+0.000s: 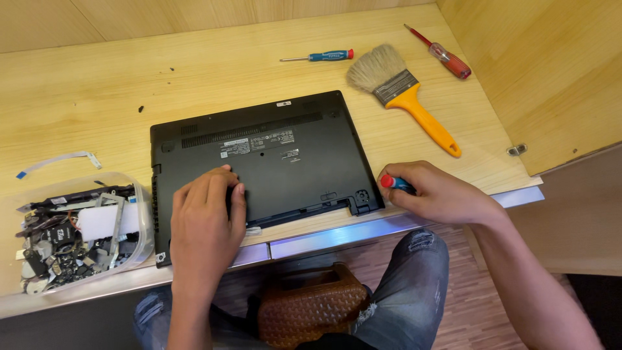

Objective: The person uses a screwdriver to remove screws from the back of a laptop and places them into a plastic container. They continue to unscrew and organize the screws while working on the laptop's underside.

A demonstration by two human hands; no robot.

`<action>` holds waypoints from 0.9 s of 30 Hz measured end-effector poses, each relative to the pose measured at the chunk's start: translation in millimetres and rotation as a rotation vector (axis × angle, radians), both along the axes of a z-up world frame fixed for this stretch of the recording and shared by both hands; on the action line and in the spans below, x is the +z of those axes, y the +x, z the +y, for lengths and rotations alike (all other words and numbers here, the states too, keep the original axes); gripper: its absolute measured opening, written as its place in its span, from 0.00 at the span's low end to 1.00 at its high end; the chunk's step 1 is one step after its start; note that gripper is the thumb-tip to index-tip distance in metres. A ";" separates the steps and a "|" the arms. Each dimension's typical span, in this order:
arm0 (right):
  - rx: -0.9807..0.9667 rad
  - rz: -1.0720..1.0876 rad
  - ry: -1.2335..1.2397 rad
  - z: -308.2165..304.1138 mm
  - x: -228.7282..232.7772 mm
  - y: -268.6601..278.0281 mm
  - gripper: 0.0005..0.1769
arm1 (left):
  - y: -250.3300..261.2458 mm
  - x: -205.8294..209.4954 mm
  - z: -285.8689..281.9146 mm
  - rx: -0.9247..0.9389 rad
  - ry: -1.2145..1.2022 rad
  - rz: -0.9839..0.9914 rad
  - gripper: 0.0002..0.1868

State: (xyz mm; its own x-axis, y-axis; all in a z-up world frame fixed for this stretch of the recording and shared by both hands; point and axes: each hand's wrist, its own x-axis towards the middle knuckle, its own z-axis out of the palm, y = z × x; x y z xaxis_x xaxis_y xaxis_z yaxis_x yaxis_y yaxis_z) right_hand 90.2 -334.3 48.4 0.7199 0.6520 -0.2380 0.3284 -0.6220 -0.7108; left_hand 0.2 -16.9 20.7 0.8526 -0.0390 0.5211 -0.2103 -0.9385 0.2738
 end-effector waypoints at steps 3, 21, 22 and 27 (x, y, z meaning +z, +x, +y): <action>-0.019 -0.010 -0.056 7.8 4.3 0.1 0.07 | 0.7 -0.3 0.2 -0.009 0.000 -0.010 0.01; 0.197 -0.234 0.088 105.4 35.2 44.9 0.01 | -11.4 3.4 22.6 -0.003 -0.304 -0.305 0.02; 0.199 -0.233 0.087 118.0 35.2 50.1 0.01 | -10.8 3.9 22.4 0.000 -0.306 -0.304 0.02; 0.353 -0.232 -0.249 171.6 32.6 71.7 0.05 | -8.5 3.6 24.7 -0.044 -0.221 -0.336 0.03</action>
